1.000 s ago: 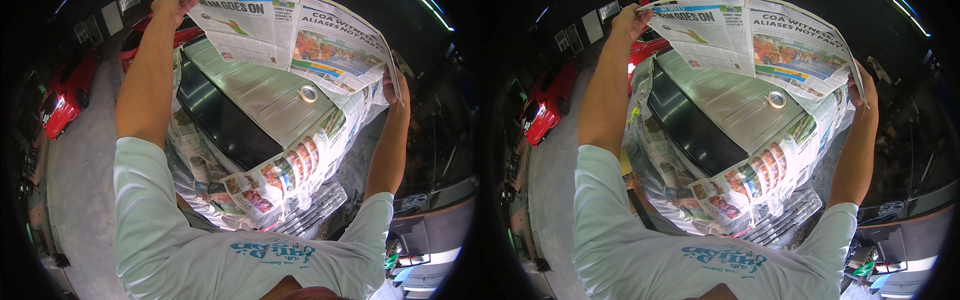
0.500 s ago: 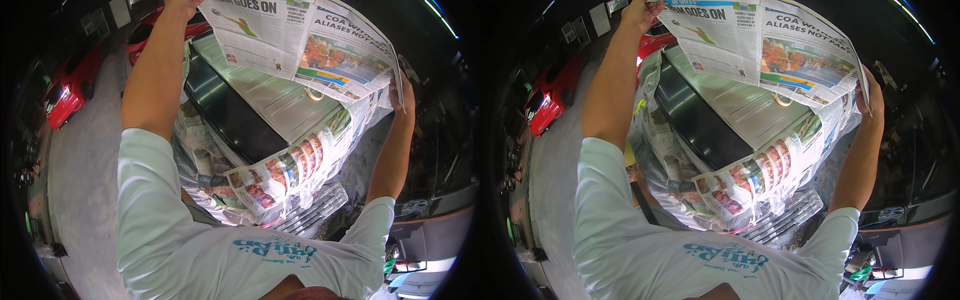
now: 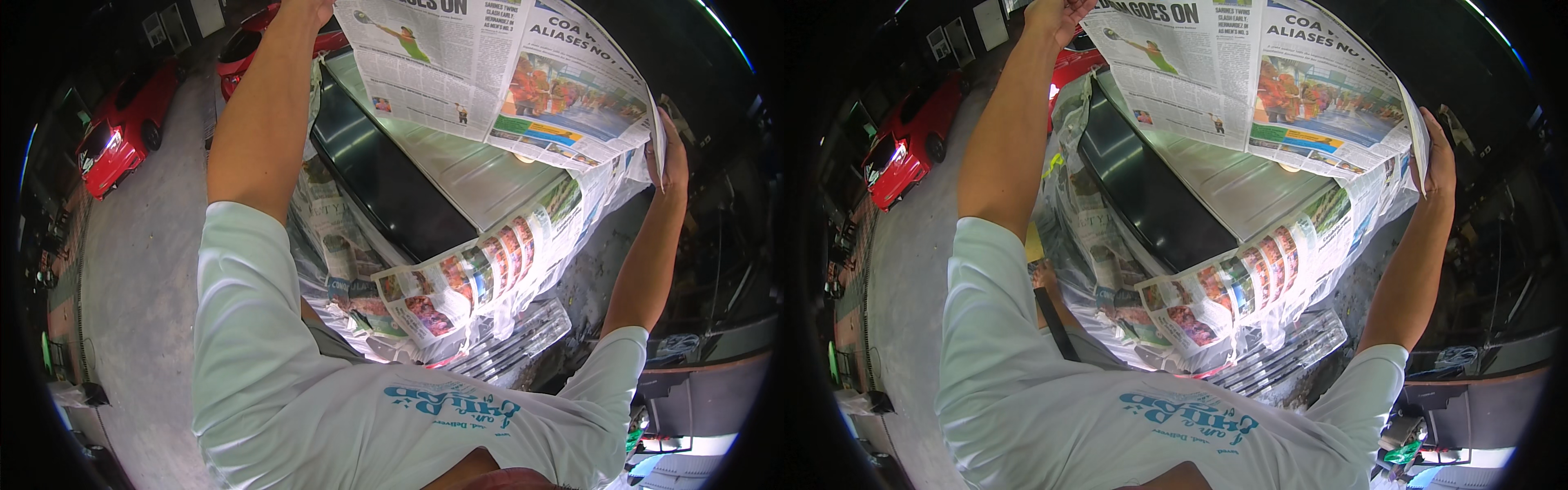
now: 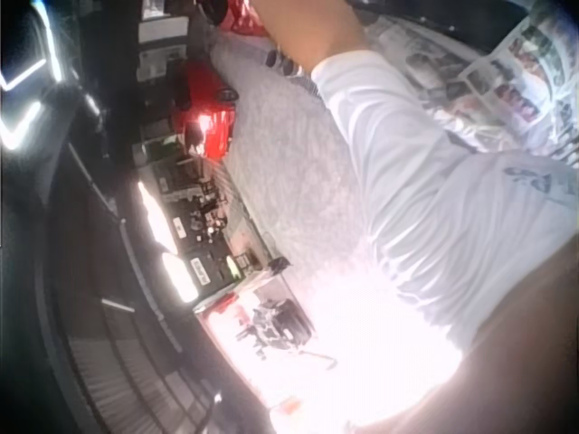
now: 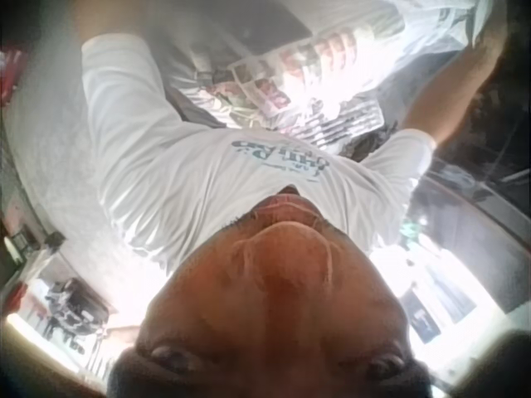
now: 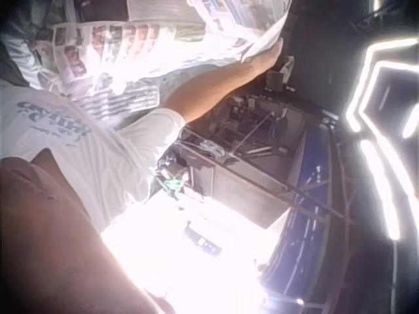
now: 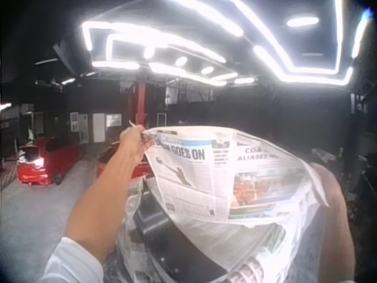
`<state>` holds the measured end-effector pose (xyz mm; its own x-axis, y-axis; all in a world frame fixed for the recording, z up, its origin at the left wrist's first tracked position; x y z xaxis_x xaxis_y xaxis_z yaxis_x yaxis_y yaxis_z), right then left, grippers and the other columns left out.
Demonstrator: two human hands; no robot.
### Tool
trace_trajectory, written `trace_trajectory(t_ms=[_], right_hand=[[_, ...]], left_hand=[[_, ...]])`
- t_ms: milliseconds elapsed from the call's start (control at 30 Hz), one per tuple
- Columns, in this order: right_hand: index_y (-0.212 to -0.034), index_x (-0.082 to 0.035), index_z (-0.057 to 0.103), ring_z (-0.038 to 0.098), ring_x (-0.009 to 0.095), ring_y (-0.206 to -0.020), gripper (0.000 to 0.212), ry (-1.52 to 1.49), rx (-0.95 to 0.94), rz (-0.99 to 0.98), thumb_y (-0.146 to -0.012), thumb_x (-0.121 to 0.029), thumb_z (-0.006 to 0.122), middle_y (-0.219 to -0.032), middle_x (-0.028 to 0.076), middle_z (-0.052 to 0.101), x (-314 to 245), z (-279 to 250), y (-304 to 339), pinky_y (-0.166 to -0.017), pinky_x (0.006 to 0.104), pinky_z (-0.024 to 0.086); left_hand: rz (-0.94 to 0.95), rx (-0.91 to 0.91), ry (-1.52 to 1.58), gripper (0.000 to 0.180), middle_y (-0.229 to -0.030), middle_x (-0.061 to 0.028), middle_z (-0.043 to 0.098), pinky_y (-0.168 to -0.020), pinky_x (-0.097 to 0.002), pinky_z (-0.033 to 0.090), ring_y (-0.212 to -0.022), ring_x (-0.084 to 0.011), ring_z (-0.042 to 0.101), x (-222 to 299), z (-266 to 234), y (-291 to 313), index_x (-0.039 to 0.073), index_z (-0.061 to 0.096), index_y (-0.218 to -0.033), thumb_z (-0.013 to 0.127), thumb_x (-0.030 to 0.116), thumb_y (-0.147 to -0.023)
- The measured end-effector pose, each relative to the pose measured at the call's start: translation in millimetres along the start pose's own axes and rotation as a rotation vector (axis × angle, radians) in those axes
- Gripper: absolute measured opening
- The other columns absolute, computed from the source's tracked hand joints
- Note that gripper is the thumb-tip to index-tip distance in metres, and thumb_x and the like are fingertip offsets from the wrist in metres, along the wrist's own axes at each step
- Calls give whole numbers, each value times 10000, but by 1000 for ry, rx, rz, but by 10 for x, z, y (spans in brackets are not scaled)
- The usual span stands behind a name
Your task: The person tapes newspaper sheets onto a car hood to mask the surface. They smooth the paper and secure it with masking tape, covering the hood progressively.
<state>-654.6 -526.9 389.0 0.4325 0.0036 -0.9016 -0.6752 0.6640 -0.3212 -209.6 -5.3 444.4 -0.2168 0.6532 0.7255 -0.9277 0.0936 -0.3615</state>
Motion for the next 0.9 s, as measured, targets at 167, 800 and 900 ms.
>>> trace_trajectory(t_ms=[167, 800, 900], right_hand=[[-1357, 32, 640, 756, 212, -936, 375, 53, 22, 5, -1043, -171, 632, -1186, 154, 738, -11, -129, -55, -825, 309, 633], [-1601, 5, 354, 532, 255, -1333, 746, 629, 439, -429, -974, -136, 732, -1544, 186, 489, 876, -20, 2156, -1161, 424, 390], [-1441, 7, 533, 662, 231, -1131, 603, -168, 203, 292, -931, -190, 788, -1333, 140, 649, 2390, -99, 2458, -913, 364, 546]], left_hand=[[-13, -2, -95, 94, -870, -90, 561, -769, -442, 630, -759, -245, 627, -88, 71, 57, 47, 562, -1068, 542, 121, -1015], [-75, -142, 190, 345, -1274, -121, 666, -980, -511, 575, -1107, -287, 695, -1545, -1416, 967, 52, 530, -1329, 619, 27, -997], [-253, -4, 1, 308, -1262, -134, 669, -994, -515, 581, -1152, -318, 689, -2399, -1863, 886, 42, 555, -1312, 597, 10, -1009]])
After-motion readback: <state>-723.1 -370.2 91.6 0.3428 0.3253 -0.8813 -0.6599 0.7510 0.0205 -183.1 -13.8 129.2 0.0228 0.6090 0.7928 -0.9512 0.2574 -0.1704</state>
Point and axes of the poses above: each hand's wrist, its own y-axis away from the middle knuckle, its own z-axis out of the palm, x = y × z, the point moved 8 cm from there along -y, towards the middle knuckle
